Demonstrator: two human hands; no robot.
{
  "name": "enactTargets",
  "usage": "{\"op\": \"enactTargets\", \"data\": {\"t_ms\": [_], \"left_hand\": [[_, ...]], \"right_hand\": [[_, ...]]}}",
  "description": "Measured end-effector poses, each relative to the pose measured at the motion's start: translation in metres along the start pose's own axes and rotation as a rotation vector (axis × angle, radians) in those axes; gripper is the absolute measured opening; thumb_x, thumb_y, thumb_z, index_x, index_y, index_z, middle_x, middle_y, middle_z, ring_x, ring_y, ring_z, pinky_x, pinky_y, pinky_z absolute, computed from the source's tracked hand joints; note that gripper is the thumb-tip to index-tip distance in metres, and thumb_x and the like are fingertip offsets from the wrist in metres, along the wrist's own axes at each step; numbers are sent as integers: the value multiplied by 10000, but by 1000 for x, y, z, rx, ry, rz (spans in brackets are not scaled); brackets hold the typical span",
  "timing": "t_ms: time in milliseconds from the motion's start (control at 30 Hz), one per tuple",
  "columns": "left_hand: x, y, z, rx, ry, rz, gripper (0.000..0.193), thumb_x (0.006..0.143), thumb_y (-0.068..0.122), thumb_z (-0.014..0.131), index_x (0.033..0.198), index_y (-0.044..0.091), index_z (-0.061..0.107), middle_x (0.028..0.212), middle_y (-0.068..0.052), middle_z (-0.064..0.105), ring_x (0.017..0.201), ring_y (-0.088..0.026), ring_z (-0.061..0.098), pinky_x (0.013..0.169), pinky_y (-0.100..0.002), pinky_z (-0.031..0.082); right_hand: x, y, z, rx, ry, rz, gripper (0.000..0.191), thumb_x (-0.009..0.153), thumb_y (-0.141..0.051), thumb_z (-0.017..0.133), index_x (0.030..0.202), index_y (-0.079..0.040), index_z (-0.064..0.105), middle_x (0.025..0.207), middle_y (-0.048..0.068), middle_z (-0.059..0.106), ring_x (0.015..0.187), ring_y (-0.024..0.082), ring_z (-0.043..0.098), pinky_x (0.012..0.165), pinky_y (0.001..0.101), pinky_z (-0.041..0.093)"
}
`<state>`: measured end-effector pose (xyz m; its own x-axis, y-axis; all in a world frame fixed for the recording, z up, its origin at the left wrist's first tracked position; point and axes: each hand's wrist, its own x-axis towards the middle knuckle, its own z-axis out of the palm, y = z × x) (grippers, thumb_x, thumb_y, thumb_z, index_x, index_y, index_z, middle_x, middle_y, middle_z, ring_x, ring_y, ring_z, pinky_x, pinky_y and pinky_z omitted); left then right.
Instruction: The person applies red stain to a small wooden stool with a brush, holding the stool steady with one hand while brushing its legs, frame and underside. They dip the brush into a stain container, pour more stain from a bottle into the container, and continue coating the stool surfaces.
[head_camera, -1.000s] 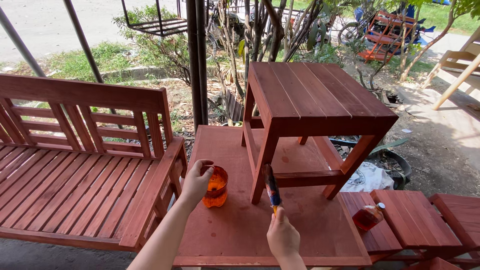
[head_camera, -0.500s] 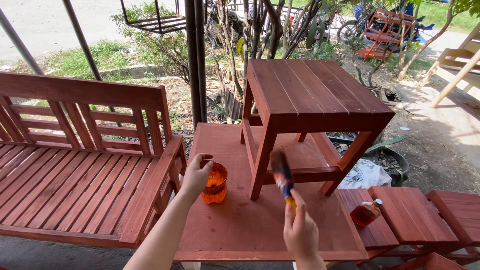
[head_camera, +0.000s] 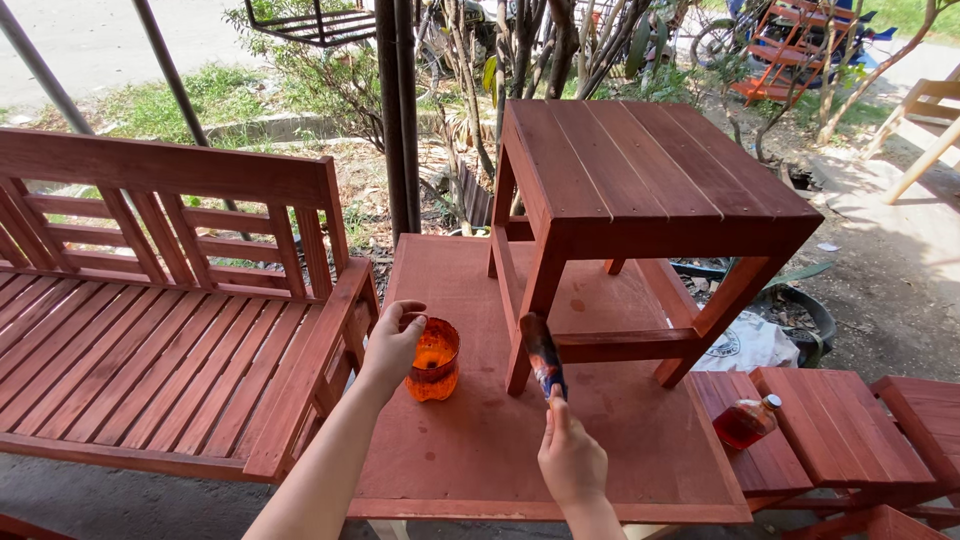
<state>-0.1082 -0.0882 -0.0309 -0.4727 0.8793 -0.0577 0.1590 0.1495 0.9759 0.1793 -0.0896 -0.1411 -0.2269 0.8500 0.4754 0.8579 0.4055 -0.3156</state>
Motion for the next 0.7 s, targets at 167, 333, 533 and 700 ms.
{"op": "enactTargets", "data": {"t_ms": [167,333,533,700], "left_hand": [[0,-10,2,-15,8,47,278,1006,204,592,1257,94,638,1166,-47,705,1092,-152,648,927,-313,519],[5,-2,-5,-62,11,91,280,1005,182,586,1259,77,635,1165,-47,707,1101,-142,651,949,-301,519],[1,14,-2,-17,18,29,281,1012,203,576,1269,104,632,1180,-28,707,1114,-128,648,957,-302,522],[1,10,5,-5,36,61,274,997,201,595,1245,101,652,1155,-46,733,1100,-124,667,952,-300,524]], "right_hand": [[-31,11,0,-67,-304,110,435,997,-291,494,1426,-219,511,848,76,781,708,293,761,594,427,616],[0,-2,-57,154,207,-149,278,1006,-156,558,1258,-39,569,933,175,766,705,250,780,556,336,639],[67,-25,-94,42,341,-256,307,1024,-102,546,1300,25,500,954,218,735,733,295,757,505,322,602],[42,-19,-39,9,275,-193,376,984,-87,558,1341,-14,465,943,175,736,665,303,737,485,373,592]]}}
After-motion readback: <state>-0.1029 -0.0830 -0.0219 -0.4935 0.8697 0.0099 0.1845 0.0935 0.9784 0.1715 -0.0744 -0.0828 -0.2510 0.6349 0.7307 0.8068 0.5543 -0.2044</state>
